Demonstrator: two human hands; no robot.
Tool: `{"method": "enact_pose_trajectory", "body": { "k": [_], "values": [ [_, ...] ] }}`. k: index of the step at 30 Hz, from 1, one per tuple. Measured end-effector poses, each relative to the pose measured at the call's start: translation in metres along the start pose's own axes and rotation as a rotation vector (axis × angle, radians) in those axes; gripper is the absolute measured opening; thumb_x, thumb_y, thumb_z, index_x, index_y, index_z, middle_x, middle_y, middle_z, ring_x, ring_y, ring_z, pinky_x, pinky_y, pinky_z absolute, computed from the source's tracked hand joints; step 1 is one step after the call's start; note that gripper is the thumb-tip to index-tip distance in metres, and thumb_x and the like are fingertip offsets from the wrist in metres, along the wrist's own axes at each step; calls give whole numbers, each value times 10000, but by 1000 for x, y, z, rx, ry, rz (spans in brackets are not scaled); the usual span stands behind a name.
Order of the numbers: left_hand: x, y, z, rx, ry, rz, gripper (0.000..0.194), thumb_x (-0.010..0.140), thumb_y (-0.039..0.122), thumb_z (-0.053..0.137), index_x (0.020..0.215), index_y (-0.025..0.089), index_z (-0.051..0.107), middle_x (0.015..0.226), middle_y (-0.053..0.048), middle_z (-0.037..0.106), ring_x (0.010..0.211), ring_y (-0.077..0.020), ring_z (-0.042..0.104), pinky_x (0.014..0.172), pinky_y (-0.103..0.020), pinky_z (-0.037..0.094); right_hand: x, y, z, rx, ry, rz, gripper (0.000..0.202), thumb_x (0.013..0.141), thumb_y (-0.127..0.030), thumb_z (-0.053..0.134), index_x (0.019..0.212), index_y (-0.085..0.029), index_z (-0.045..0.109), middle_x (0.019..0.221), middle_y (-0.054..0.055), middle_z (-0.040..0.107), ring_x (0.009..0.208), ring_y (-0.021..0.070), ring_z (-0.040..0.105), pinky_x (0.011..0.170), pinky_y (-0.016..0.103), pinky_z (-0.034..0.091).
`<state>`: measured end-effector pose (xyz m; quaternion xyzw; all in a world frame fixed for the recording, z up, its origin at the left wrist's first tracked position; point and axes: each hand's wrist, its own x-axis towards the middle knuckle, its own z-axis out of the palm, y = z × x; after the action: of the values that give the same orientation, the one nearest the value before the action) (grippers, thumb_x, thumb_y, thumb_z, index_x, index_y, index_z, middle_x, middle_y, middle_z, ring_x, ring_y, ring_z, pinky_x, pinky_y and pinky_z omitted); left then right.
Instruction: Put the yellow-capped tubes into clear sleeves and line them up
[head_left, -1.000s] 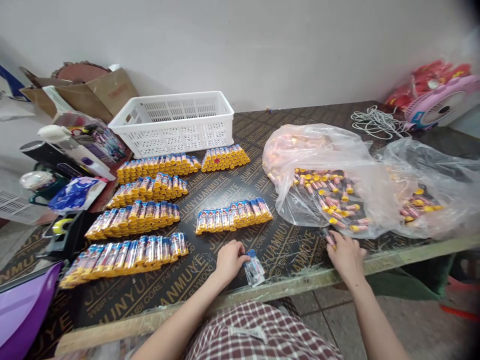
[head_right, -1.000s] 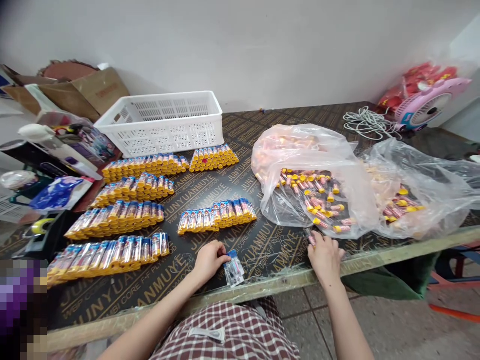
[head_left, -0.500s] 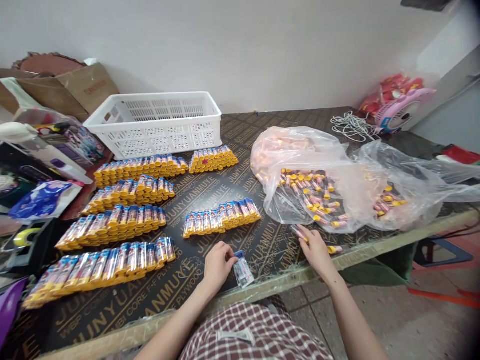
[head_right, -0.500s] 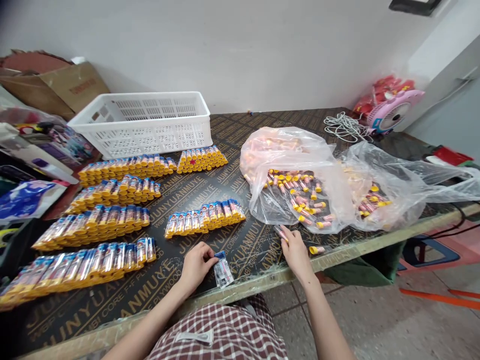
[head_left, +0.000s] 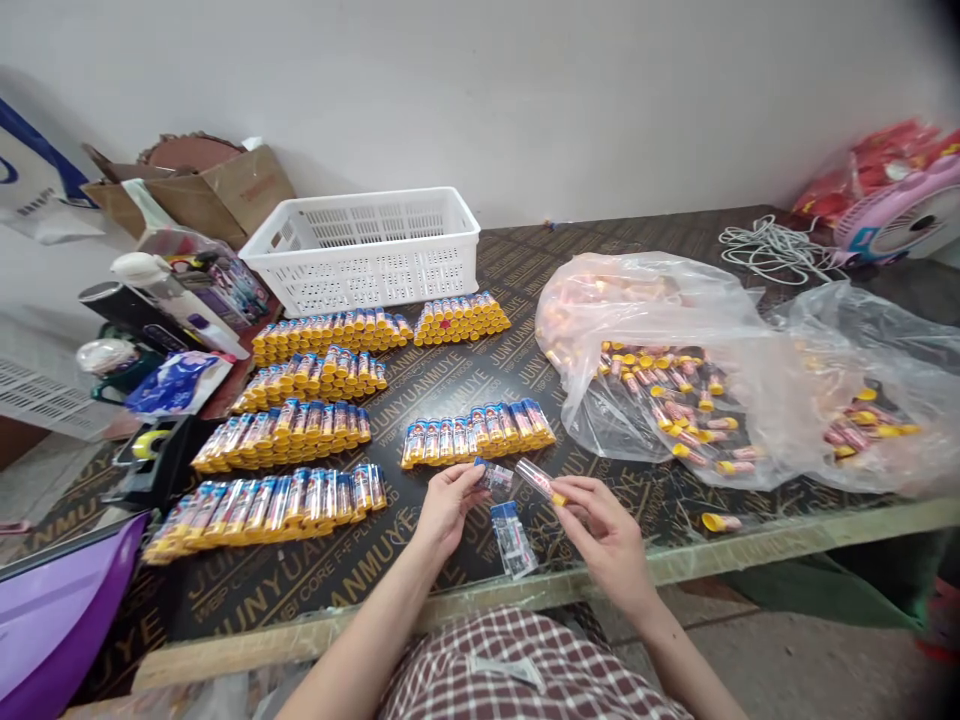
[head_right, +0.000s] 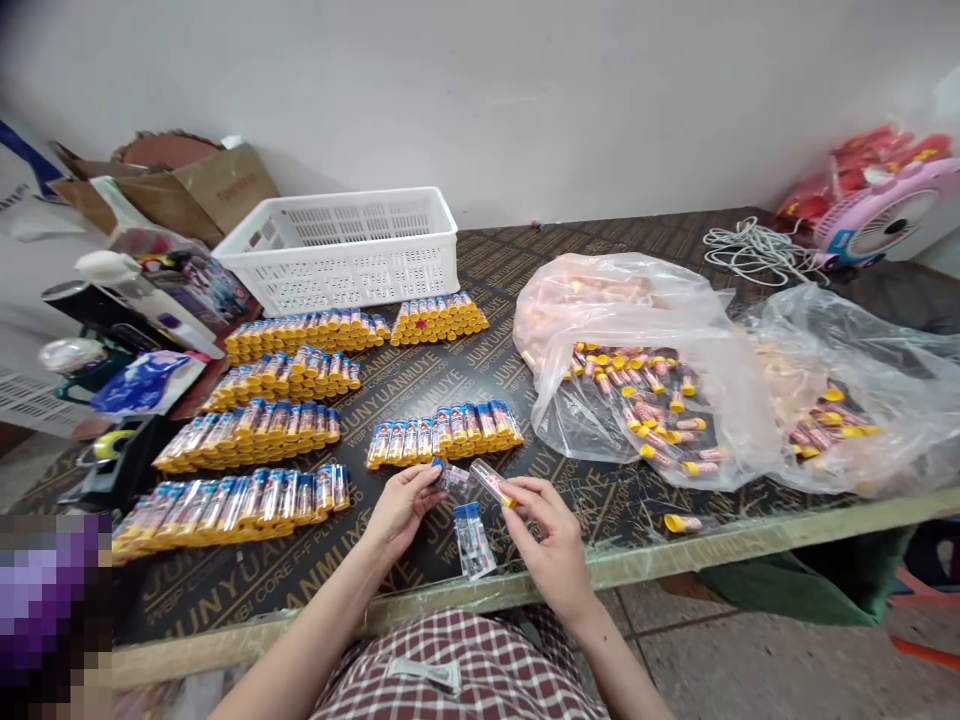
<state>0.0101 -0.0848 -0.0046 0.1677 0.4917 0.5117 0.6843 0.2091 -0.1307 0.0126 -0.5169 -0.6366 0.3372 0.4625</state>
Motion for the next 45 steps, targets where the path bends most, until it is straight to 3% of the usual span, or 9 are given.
{"method": "enact_pose_trajectory", "body": {
  "k": [12, 16, 20, 24, 26, 30, 34, 38, 45],
  "values": [
    [2, 1, -3, -11, 133, 78, 386, 461, 413, 844, 610, 107, 662, 600, -18, 637, 533, -84, 565, 559, -217, 486, -8, -8, 13, -103, 16, -107, 286, 873, -195, 524, 1117, -296, 632, 1078, 66, 584, 1011, 216, 572, 884, 389, 487],
    [0, 0, -1, 10, 137, 112, 386, 485, 421, 830, 629, 108, 657, 620, -7, 629, 553, -82, 554, 571, -212, 482, -8, -9, 16, -82, -66, -119, 292, 872, -185, 524, 1122, -292, 628, 1074, 65, 588, 1010, 206, 574, 892, 377, 485],
    [-6, -1, 4, 68, 33, 134, 370, 578, 445, 779, 690, 125, 633, 662, 4, 618, 601, -95, 562, 591, -218, 488, -7, -7, 19, -39, -156, -92, 298, 893, -186, 472, 1125, -282, 633, 1083, 72, 586, 1021, 202, 576, 876, 362, 501],
    [-14, 0, 10, 60, -112, 89, 383, 596, 412, 785, 818, 158, 604, 719, 3, 641, 637, -110, 598, 639, -239, 502, -7, 1, 24, -1, -153, -80, 333, 887, -159, 443, 1150, -279, 609, 1032, 70, 582, 944, 188, 597, 774, 321, 544],
    [-17, 1, 11, 53, -159, 53, 412, 593, 387, 796, 886, 159, 617, 759, -12, 656, 636, -106, 603, 636, -235, 500, -5, 5, 25, -35, -143, -99, 407, 853, -134, 470, 1221, -289, 549, 1034, 66, 567, 944, 191, 590, 815, 352, 535],
    [-23, 2, 13, 126, -277, -70, 363, 599, 374, 798, 813, 107, 675, 743, -49, 661, 612, -104, 594, 620, -225, 486, 1, 8, 27, -105, -99, -178, 684, 733, -92, 535, 1363, -296, 364, 1283, 83, 450, 1197, 253, 456, 1008, 472, 409],
    [-29, -1, 15, 190, -394, -158, 330, 614, 365, 790, 779, 96, 692, 696, -48, 650, 582, -99, 575, 582, -214, 463, 5, 5, 25, 11, -221, -196, 837, 632, -71, 523, 1404, -262, 264, 1451, 86, 295, 1320, 275, 341, 1045, 464, 380],
    [-31, -4, 15, 202, -403, -161, 307, 619, 342, 791, 772, 98, 685, 692, -38, 641, 578, -98, 576, 568, -210, 458, 3, 5, 24, 111, -317, -174, 844, 601, -57, 500, 1392, -248, 274, 1389, 93, 402, 1261, 251, 437, 1041, 424, 399],
    [-33, -7, 16, 187, -390, -173, 353, 589, 348, 808, 789, 88, 677, 707, -50, 656, 580, -110, 592, 576, -228, 470, 1, 6, 26, 190, -275, -182, 862, 586, -35, 495, 1388, -255, 266, 1363, 95, 427, 1228, 246, 470, 1023, 410, 422]
  ]
}}
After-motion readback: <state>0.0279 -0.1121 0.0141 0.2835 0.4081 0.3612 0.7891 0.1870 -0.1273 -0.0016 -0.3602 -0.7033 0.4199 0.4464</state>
